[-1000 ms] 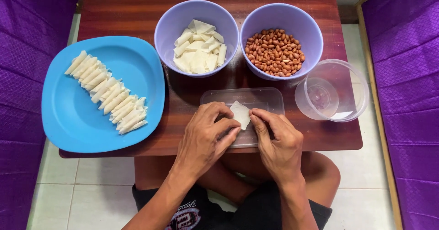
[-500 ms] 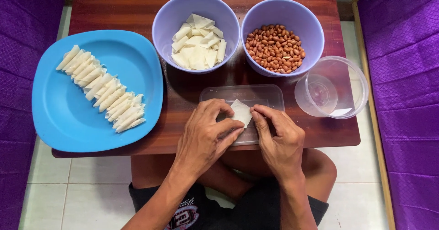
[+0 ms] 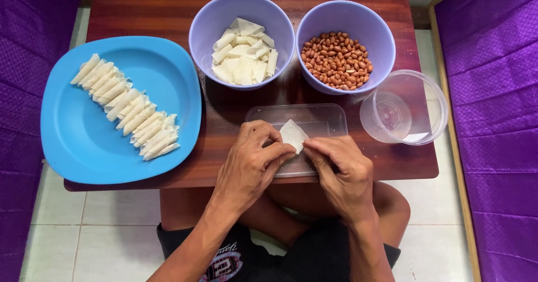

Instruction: A person is manually wrapping individual peanuts into small square wrappers and rolling them into cylinders.

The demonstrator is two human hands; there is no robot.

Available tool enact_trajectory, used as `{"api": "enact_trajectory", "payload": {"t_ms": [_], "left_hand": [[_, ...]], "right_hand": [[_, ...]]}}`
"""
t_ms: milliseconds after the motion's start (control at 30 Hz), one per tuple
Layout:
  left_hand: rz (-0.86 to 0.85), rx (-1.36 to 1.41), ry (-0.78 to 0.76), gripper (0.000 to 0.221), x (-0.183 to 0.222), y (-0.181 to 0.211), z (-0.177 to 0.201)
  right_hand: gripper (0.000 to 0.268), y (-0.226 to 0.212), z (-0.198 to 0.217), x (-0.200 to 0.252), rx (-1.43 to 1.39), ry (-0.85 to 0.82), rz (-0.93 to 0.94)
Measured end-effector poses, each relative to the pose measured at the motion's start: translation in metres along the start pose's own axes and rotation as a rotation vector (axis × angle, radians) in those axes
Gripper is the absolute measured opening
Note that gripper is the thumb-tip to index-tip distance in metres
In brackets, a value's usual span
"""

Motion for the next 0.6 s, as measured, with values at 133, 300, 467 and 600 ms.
{"api": "enact_trajectory", "payload": {"t_ms": [133,300,467,600], "left_hand": [[-0.004,-0.016,-0.007,0.007,0.002,-0.002,-0.003],[0.013,0.03,0.029,0.006,0.002,0.0,0.002],[0.023,0.034,0.041,0.007,0.001,-0.003,0.002],[0.037,0.028,0.044,0.008,0.004,-0.006,0.001]], "right_hand": [[0.01,-0.003,-0.006,0.001,0.035,-0.027,0.039],[0.008,0.002,-0.012,0.003,0.139,-0.054,0.045],[0.008,0.0,-0.012,0.002,0.172,-0.102,0.029],[0.015,0.001,-0.015,0.003,0.222,-0.173,0.008]]}}
Point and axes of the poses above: each hand's wrist, its own x-axis away from the middle knuckle, its own z-axis out of the back of the hand, y = z × x, the point moved 8 cm from there along -x, towards the middle knuckle, and after that the axes turned 11 degrees about -z, right-handed, at the moved point
